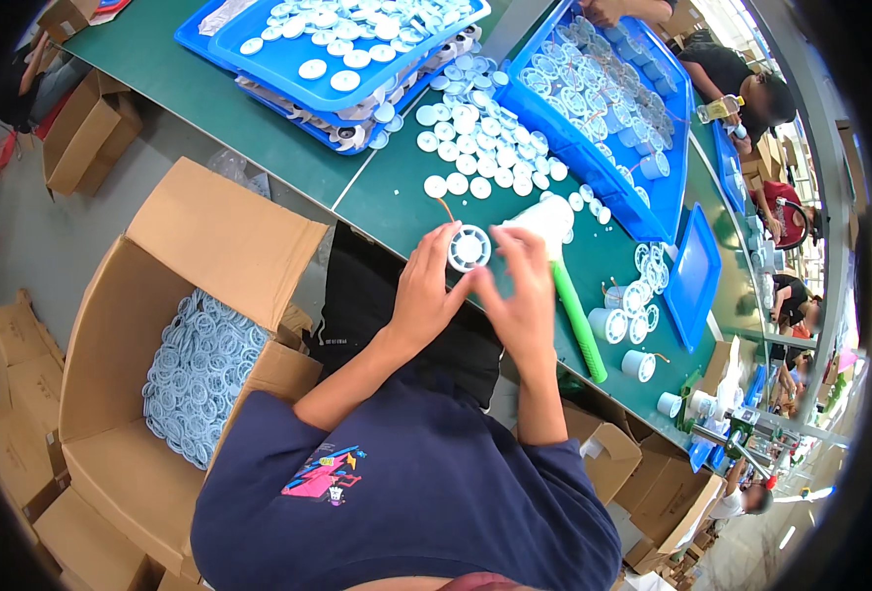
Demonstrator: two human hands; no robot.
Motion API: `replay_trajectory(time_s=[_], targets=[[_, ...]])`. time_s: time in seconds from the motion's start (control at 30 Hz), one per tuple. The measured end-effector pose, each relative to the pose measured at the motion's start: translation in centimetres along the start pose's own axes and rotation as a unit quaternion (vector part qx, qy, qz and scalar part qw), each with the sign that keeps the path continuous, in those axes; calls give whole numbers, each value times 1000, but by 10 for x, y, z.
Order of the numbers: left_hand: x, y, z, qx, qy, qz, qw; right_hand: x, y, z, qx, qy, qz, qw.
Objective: Assembling plastic housing components for electronic devices by hand and using a rubber mallet.
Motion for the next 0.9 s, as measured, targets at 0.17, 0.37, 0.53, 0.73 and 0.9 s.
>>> replay_trajectory(time_s=[0.17,0.37,0.53,0.73,0.9], targets=[[-3,-1,1,-9,35,-23,999,-28,-50,-35,81,-101,-170,977],[-10,3,10,-7,86,-58,995,-40,-74,-31,120,-68,-110,984],[-17,1,13,0,79,-54,995,-64,-36,-46,151,16,18,988],[-13,6,17,47,55,19,997,-86,-7,2,275,34,142,950],[-6,18,9,69,19,67,995,-85,20,52,149,168,-44,973]])
Point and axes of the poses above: each hand's wrist, its own z-axis towards the middle knuckle, its own x-axis out of the palm, y = z × x, the point moved 1 cm from there along z, towards the middle knuckle, and after that the axes turned 6 degrees about z, right-handed, at the moved point
